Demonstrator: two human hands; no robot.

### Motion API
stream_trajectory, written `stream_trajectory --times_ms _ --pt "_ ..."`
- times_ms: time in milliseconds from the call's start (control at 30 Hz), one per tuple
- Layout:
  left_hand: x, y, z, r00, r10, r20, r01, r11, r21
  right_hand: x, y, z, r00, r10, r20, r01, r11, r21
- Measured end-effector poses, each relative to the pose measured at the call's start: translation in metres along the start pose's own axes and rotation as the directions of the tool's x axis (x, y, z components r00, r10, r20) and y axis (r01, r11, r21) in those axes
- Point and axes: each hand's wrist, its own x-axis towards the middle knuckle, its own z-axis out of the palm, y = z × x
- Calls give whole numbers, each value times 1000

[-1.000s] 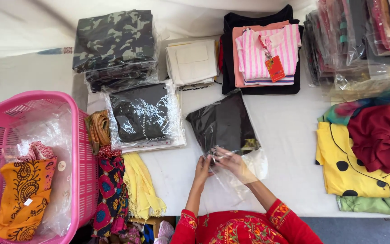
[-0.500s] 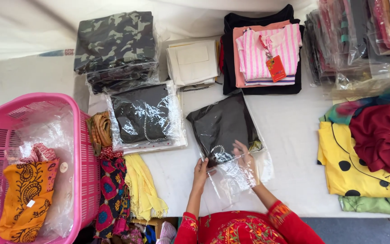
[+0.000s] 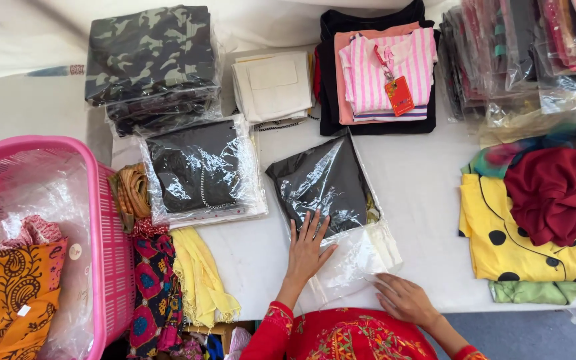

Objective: The person places folded clothes into clear plastic bags on a white table, seals the bags, and stacks them. The person handles various garments including patterned and solid-colored items, placing them into bags one at a time.

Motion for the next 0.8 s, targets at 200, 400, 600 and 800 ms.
stream_trajectory --times_ms 200,400,600,800 --pt "-4 -6 16 999 6 37 -9 998 68 83 -20 -79 884 118 -452 -172 982 -79" --pt "-7 -12 28 999 -2 43 -3 993 114 149 10 -62 982 137 -133 -166 957 -239" --pt "-15 -28 27 995 78 61 -85 991 107 115 56 -32 997 79 -27 -83 946 -314" --pt "-12 -25 17 991 78 113 -90 991 101 114 62 -29 996 72 -58 -85 962 -258"
